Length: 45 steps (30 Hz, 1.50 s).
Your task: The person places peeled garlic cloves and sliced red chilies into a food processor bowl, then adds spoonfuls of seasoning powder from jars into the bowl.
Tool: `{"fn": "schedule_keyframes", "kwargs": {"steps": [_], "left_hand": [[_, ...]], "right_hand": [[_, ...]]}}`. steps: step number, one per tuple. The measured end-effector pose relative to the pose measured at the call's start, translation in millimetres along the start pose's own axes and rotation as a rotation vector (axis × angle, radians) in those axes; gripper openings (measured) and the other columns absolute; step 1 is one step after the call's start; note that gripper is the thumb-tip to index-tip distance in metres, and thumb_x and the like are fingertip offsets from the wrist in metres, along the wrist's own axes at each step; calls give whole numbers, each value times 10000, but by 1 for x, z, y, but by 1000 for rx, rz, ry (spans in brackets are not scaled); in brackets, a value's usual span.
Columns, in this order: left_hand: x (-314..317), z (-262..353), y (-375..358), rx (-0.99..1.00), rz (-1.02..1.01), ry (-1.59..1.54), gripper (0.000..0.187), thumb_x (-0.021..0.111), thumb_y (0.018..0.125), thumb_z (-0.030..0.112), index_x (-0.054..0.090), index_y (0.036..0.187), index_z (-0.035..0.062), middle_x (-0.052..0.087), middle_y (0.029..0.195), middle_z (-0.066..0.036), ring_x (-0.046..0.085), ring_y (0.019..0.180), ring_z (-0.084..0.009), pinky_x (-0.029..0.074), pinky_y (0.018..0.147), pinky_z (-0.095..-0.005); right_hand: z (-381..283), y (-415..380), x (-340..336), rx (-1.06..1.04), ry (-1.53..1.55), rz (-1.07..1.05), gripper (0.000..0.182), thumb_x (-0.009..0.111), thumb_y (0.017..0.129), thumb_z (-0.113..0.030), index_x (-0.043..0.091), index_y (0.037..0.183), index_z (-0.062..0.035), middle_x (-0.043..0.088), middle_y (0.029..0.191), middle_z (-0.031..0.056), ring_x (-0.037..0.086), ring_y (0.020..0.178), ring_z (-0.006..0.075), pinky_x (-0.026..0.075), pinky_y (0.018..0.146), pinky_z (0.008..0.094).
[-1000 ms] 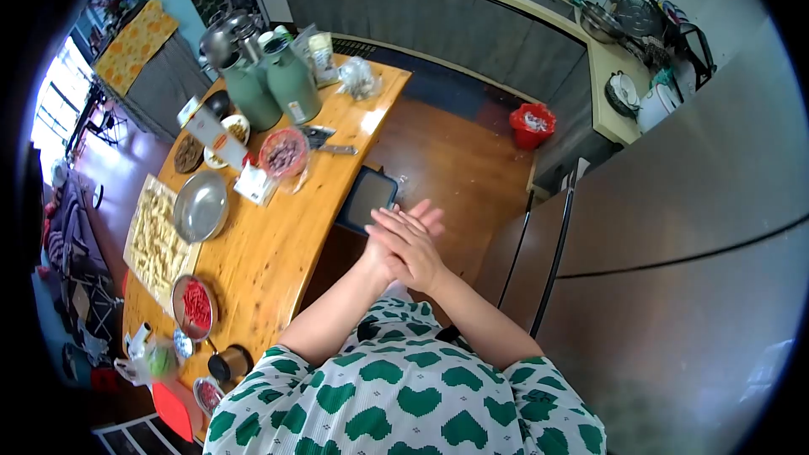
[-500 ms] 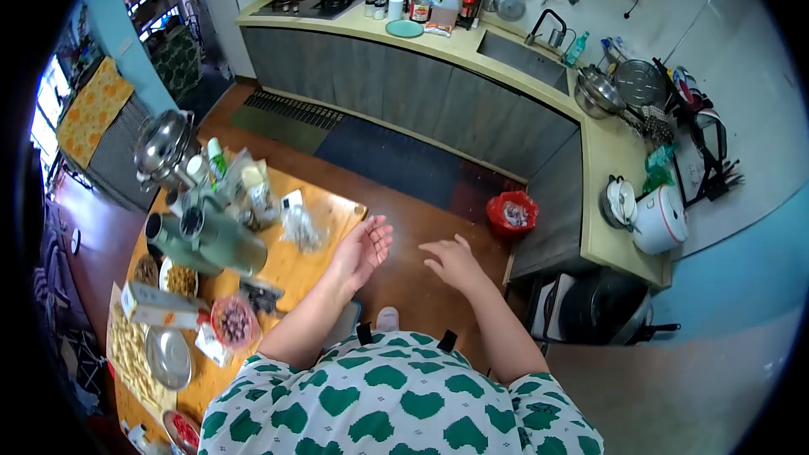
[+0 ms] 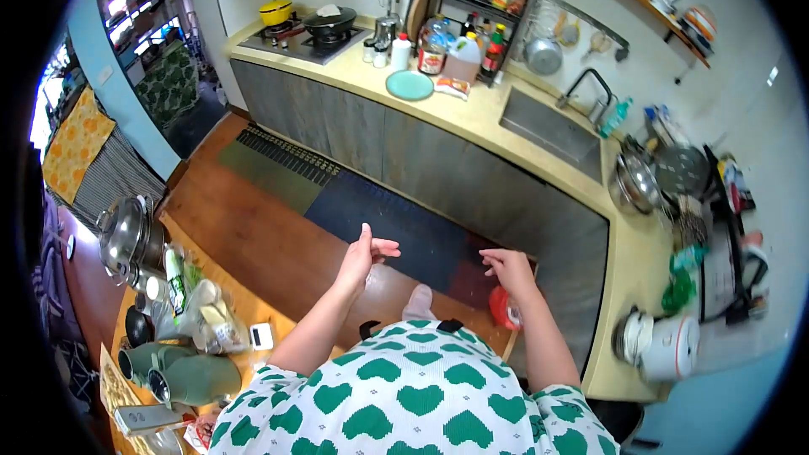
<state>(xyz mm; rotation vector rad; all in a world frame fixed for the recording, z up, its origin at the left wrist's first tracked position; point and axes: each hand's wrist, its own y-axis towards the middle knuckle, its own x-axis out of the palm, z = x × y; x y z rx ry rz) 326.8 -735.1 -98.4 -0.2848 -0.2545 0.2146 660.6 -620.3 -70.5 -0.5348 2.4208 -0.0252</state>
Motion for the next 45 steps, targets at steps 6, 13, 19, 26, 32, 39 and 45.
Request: {"fn": "schedule_keyframes", "kwargs": {"steps": [6,13,19,26,32,39,45], "left_hand": [[11,51,138,178,120,-93,409,471,1114,328,631,1360,44,728,1146,-38,610,995,-120,473,909,-266],[-41,107,278,212,378,-37,406,638,1030,142,545,1418,66,689,1137,-34,610,980,-98,489,872,-240],[-137,153,457,299,416,100,473,640,977,22,509,1430,57,656,1178,-62,611,998,-105,499,916,-245],[-242,208,684,362,447,547,673,640,818,1,471,1466,62,640,1319,-180,617,1172,-341,499,1018,-415],[-277,222,788,401,308,785,898,793,747,30,394,1549,88,533,1462,-187,478,1363,-383,396,1151,-459],[-278,225,810,464,190,795,822,930,648,120,567,1383,64,608,1335,-163,521,1292,-375,424,1109,-451],[-279,231,787,565,311,828,701,945,609,145,628,1227,50,630,1228,-152,545,1231,-378,438,1074,-453]], "right_hand": [[-100,225,-10,-303,-201,-64,244,723,945,-311,793,995,-83,752,793,75,712,679,194,557,668,319],[-157,405,59,-423,-89,-203,280,734,940,-262,743,1188,-132,774,996,122,747,898,266,573,805,384],[-147,541,101,-283,138,-337,413,719,967,-199,649,1357,-81,743,933,60,653,762,113,545,738,288],[-206,691,166,242,577,-344,720,652,1019,-156,260,1612,-45,738,1069,128,694,842,156,554,703,260],[-221,787,233,355,698,-192,1096,691,982,-128,-194,1627,-91,747,1097,190,745,871,222,586,711,316],[-212,825,260,298,633,20,1008,794,900,-175,96,1621,-89,737,818,134,720,614,185,554,526,302],[-224,825,260,302,363,138,637,845,853,-282,489,1330,-52,692,670,81,688,530,187,533,504,335]]}}
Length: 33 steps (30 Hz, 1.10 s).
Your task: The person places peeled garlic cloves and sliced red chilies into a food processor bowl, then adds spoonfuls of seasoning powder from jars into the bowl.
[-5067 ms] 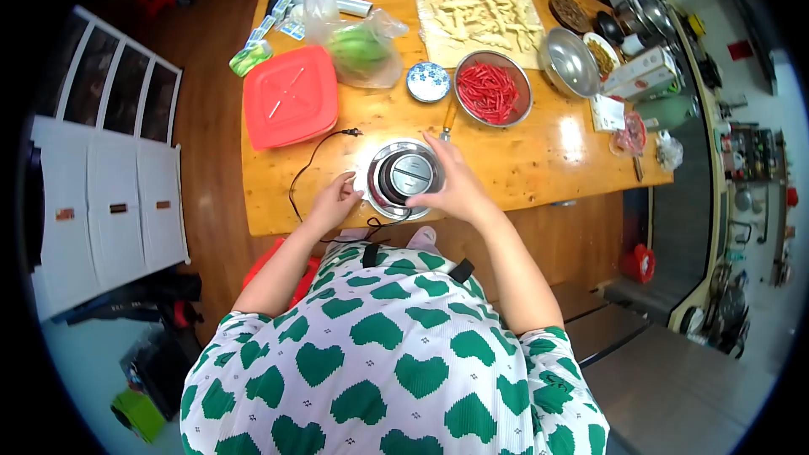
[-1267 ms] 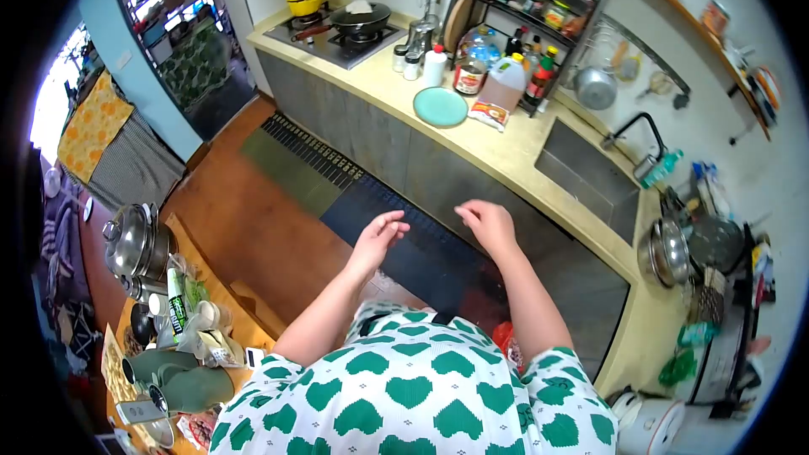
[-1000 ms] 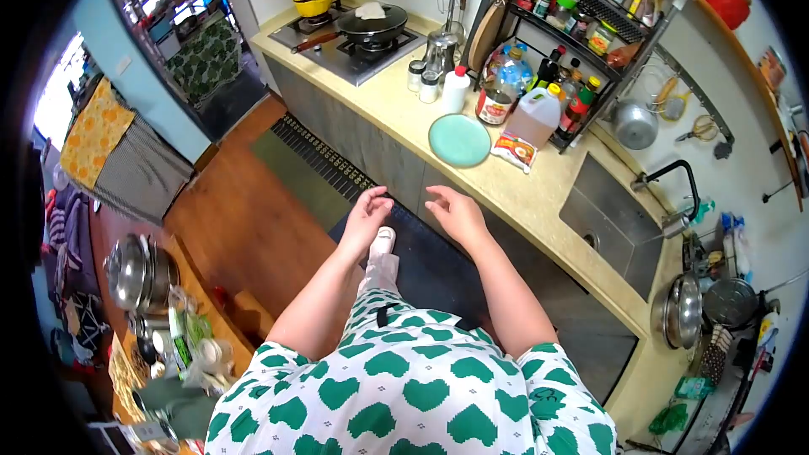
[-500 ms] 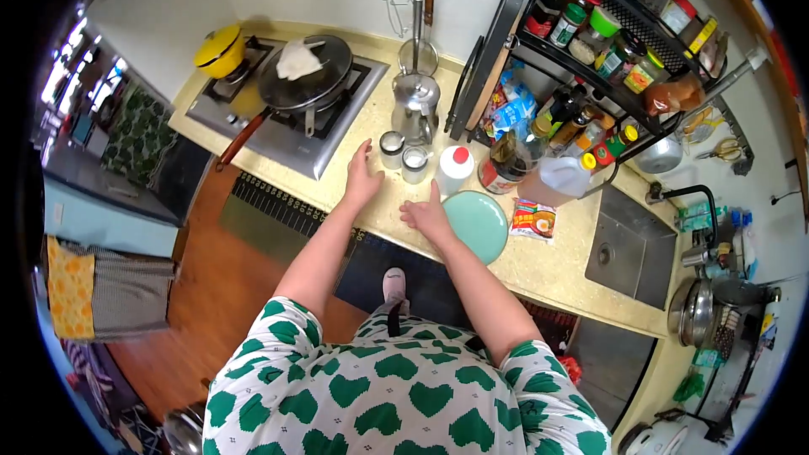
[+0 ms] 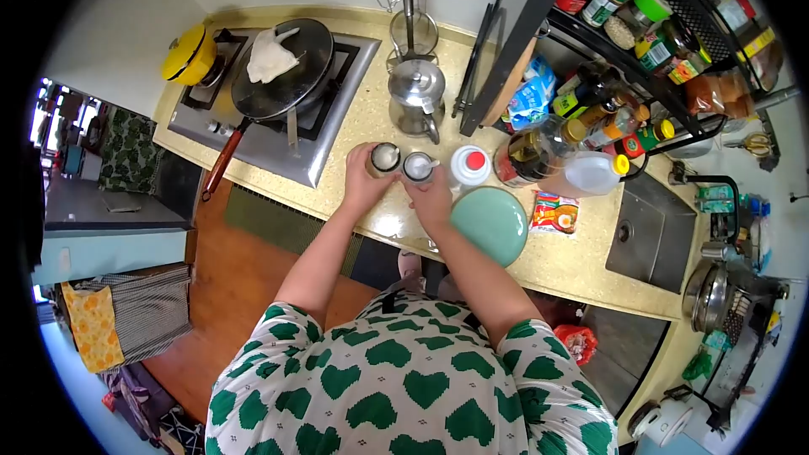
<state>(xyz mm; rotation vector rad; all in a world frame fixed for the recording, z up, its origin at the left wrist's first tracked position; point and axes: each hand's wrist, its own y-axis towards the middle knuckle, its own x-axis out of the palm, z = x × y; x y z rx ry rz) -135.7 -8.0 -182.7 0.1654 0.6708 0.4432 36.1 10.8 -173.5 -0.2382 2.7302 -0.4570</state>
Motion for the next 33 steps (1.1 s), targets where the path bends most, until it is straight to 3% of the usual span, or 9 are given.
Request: {"fn": "schedule_keyframes", "kwargs": {"steps": [2,5,9,15,18,24,27,29,33], "left_hand": [[-12,5,-12,-25,-10,47,746,951,637,132,590,1283,35,576,1325,-179,516,1294,-358,419,1123,-440],[-33,18,-24,-38,113,-65,703,949,621,119,598,1225,48,589,1270,-173,537,1242,-371,449,1071,-454],[-84,78,-33,-15,108,-82,730,936,642,65,577,1278,58,550,1290,-141,534,1238,-326,437,1098,-396],[-124,155,-37,75,252,-6,714,920,626,38,574,1250,65,532,1263,-117,534,1215,-303,451,1062,-392],[-129,178,-33,111,282,-83,750,898,617,-8,536,1270,65,470,1276,-116,532,1221,-277,465,1057,-382],[-133,216,-25,222,274,-81,813,891,597,-48,501,1303,52,431,1275,-113,530,1204,-252,463,1054,-363],[-136,229,-26,232,272,-94,803,886,606,-48,503,1305,49,434,1274,-110,537,1197,-245,461,1054,-360],[-140,237,-25,222,267,-136,779,878,622,-49,508,1301,42,435,1280,-97,543,1199,-225,458,1059,-357],[-149,247,-21,-49,104,-655,748,883,671,17,525,1327,40,556,1258,-80,540,1229,-206,437,1094,-370]], "right_hand": [[6,-9,-3,-47,4,3,599,866,830,-302,533,1260,-50,697,676,70,674,519,175,527,500,338],[-7,-26,-23,-65,-55,-103,575,891,799,-305,583,1216,-56,679,663,58,643,525,149,515,518,322],[-52,-62,-66,-340,-155,-124,724,945,703,-277,644,1351,-160,576,618,-11,538,542,91,464,544,271],[-152,-106,-132,-659,-376,-150,813,997,616,-263,641,1328,-100,768,1082,97,764,978,217,601,861,338],[-181,-114,-149,-840,-354,-116,819,1005,592,-255,648,1309,-85,768,1099,94,762,982,211,598,881,335],[-211,-125,-173,-881,-385,-66,772,992,593,-206,668,1276,-46,769,1108,99,756,1000,195,596,896,334],[-215,-125,-178,-892,-349,-33,738,979,589,-227,689,1252,-81,694,942,66,685,847,169,556,801,315],[-216,-126,-181,-860,-321,-10,701,971,588,-284,715,1221,-128,566,722,8,562,645,114,491,639,277],[-217,-124,-195,-604,-331,-95,637,979,599,-350,737,1120,-74,425,595,-36,419,536,62,406,523,252]]}}
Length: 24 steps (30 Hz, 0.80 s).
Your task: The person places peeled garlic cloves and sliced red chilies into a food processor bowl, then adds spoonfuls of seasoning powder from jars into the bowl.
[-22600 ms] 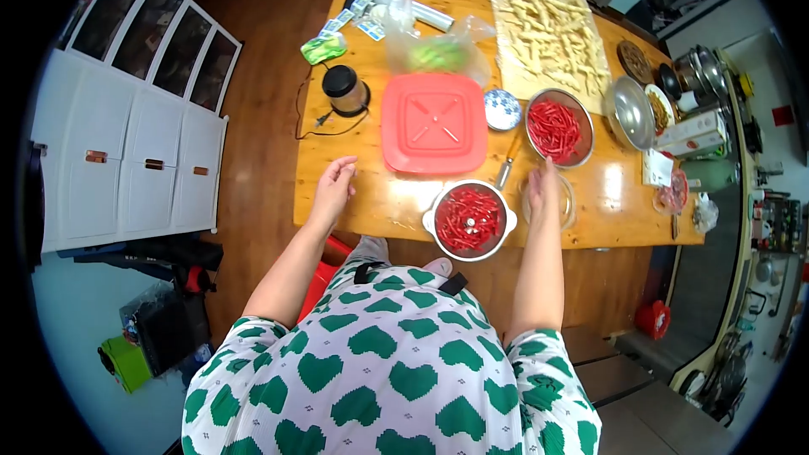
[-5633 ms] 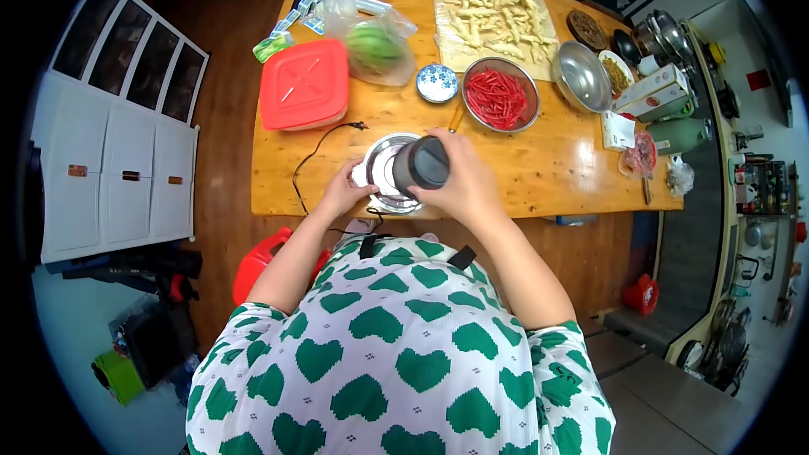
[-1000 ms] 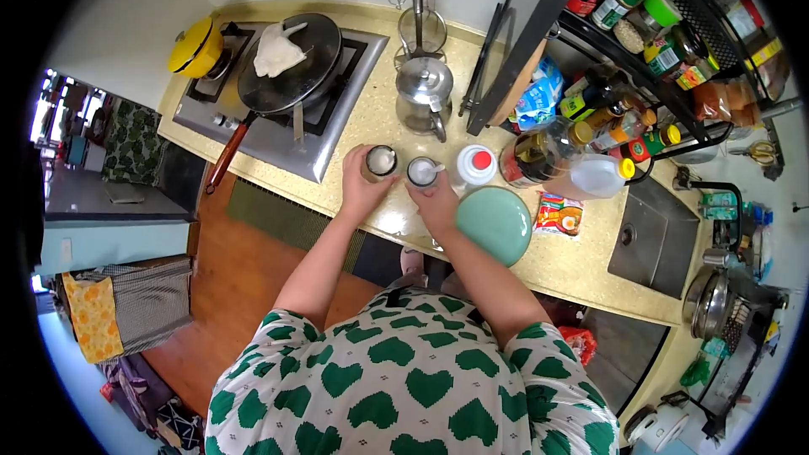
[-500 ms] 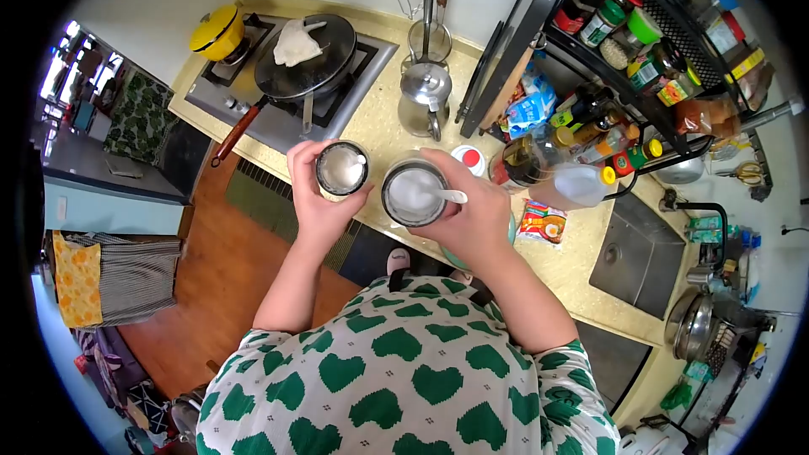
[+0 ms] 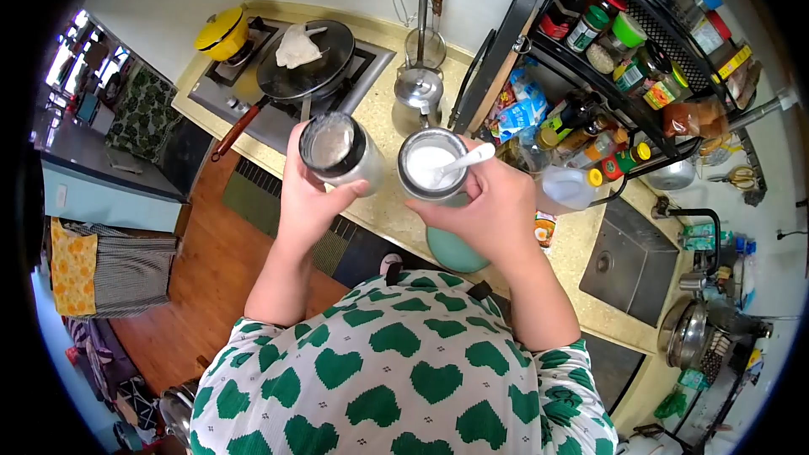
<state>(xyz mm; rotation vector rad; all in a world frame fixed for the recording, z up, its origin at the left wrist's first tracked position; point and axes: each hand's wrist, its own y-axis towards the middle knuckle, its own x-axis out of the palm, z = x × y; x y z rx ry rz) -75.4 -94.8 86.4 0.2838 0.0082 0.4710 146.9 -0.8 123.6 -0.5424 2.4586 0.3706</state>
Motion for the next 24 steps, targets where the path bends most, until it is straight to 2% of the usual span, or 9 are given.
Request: {"fn": "schedule_keyframes", "kwargs": {"steps": [2,3,6,7,9,15,21,22,24], "left_hand": [[-6,8,7,-180,-114,-247,763,850,716,-9,501,1393,27,585,1308,-69,552,1258,-174,431,1118,-363],[-10,7,9,-258,-156,-337,785,814,753,-42,473,1458,14,610,1359,-73,582,1265,-164,437,1119,-360],[-25,-9,16,-319,-346,-528,747,840,837,248,487,1442,-10,631,1340,-95,601,1242,-192,462,1091,-357],[-25,-11,19,-349,-370,-567,818,860,809,330,484,1453,-5,630,1346,-108,615,1236,-223,473,1093,-386],[-25,-13,21,-408,-417,-646,968,901,753,493,478,1474,5,629,1356,-134,643,1222,-285,495,1098,-444],[-23,-17,23,-394,-442,-702,1054,908,716,540,451,1515,28,587,1437,-145,639,1240,-324,461,1160,-500],[-35,-27,20,-349,-421,-484,1033,904,719,560,479,1478,3,610,1385,-124,620,1247,-262,474,1103,-417],[-35,-26,19,-300,-395,-401,1007,928,713,505,488,1461,-7,618,1355,-103,607,1240,-219,461,1087,-379],[-38,-30,17,-292,-380,-341,870,897,700,56,474,1458,5,623,1337,-56,585,1235,-158,436,1105,-339]], "right_hand": [[14,1,0,-34,58,-10,528,988,588,-361,638,842,-58,368,591,-35,371,532,76,345,496,274],[16,1,-2,-28,83,-28,535,989,587,-360,602,812,-66,363,593,-39,363,536,76,333,495,276],[20,0,-5,-10,160,-77,581,990,586,-357,494,722,-89,348,599,-49,338,547,75,298,493,279],[21,-1,-5,-2,185,-92,603,991,585,-356,457,692,-97,343,601,-53,330,550,75,286,492,281],[24,-3,-5,5,218,-101,632,992,584,-353,416,661,-105,337,605,-58,321,556,74,271,492,281],[25,-10,-6,64,143,-103,639,995,581,-348,410,660,-103,335,609,-59,326,563,69,274,498,275],[18,-12,2,74,12,-83,636,990,583,-382,431,682,-96,345,595,-33,347,546,94,307,496,288],[21,-13,5,46,-36,-82,631,980,597,-407,442,694,-93,356,588,-30,359,534,108,321,497,293],[28,-15,13,51,-85,-94,632,971,613,-442,449,695,-95,408,574,-19,411,511,138,354,495,316]]}}
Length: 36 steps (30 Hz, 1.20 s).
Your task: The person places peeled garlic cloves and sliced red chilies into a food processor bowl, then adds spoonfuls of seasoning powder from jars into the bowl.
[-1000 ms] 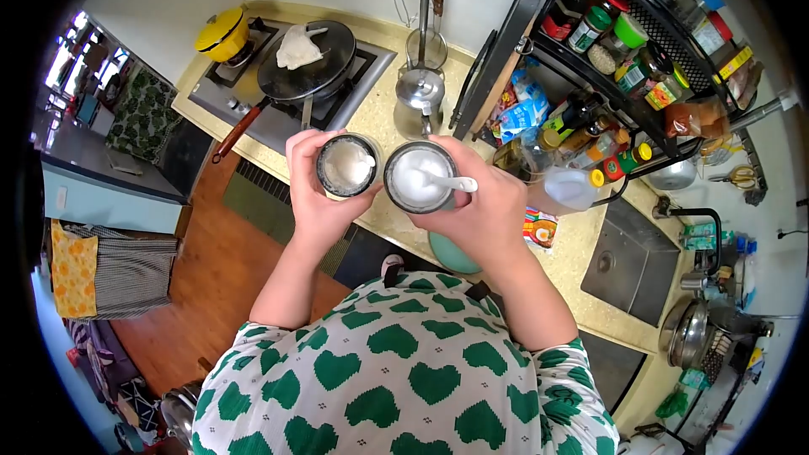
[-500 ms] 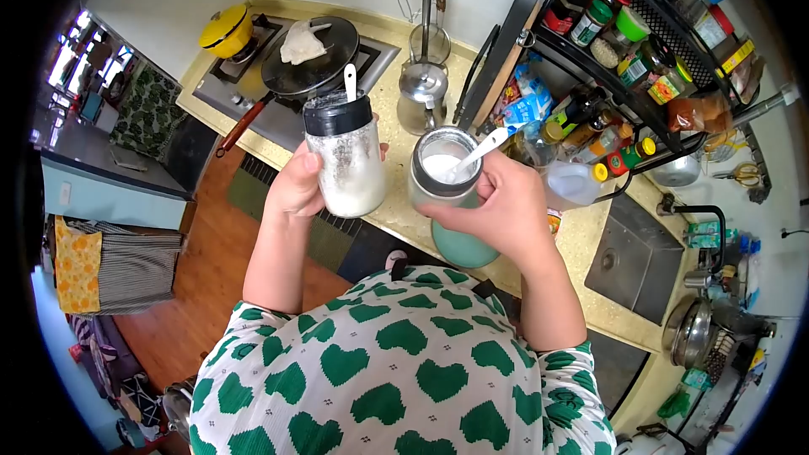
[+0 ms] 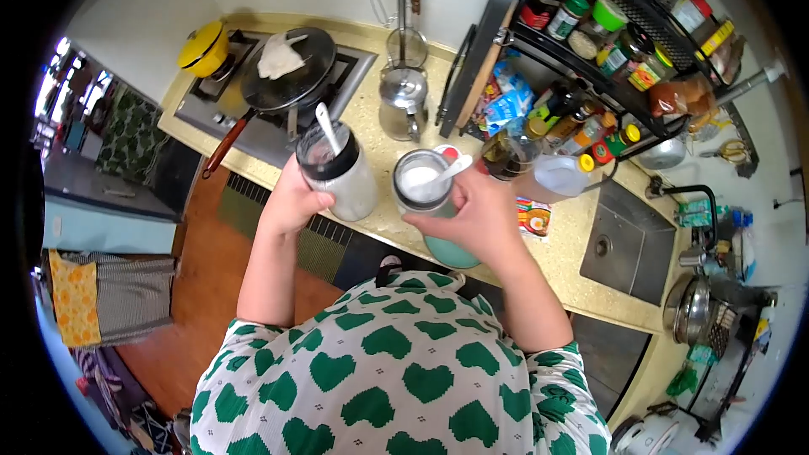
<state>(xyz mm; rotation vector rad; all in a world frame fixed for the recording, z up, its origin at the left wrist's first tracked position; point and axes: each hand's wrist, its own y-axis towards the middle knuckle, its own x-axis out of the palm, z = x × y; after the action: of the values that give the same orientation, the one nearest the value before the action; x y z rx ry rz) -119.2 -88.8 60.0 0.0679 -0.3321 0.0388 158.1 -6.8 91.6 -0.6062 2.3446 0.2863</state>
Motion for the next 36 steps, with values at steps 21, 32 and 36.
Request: {"fn": "schedule_keyframes", "kwargs": {"steps": [21,32,36], "left_hand": [[-75,-221,1,89,338,1046,720,969,559,161,655,1204,98,644,1196,-132,538,1253,-382,406,1085,-474],[-70,-217,3,25,269,1041,812,949,600,128,600,1331,76,626,1288,-158,541,1281,-372,423,1097,-465],[-62,-208,-7,-5,306,1076,1066,929,661,92,360,1562,35,541,1409,-213,506,1336,-391,391,1152,-470]], "right_hand": [[136,9,185,264,-47,-213,663,916,712,-407,674,1243,-92,721,734,71,713,686,291,550,638,420],[146,-2,182,292,41,-231,799,882,769,-294,535,1471,-138,757,848,73,729,773,280,556,690,401],[140,-14,140,272,-72,-150,560,818,845,-251,643,1368,-155,768,907,87,736,777,279,561,688,398]]}}
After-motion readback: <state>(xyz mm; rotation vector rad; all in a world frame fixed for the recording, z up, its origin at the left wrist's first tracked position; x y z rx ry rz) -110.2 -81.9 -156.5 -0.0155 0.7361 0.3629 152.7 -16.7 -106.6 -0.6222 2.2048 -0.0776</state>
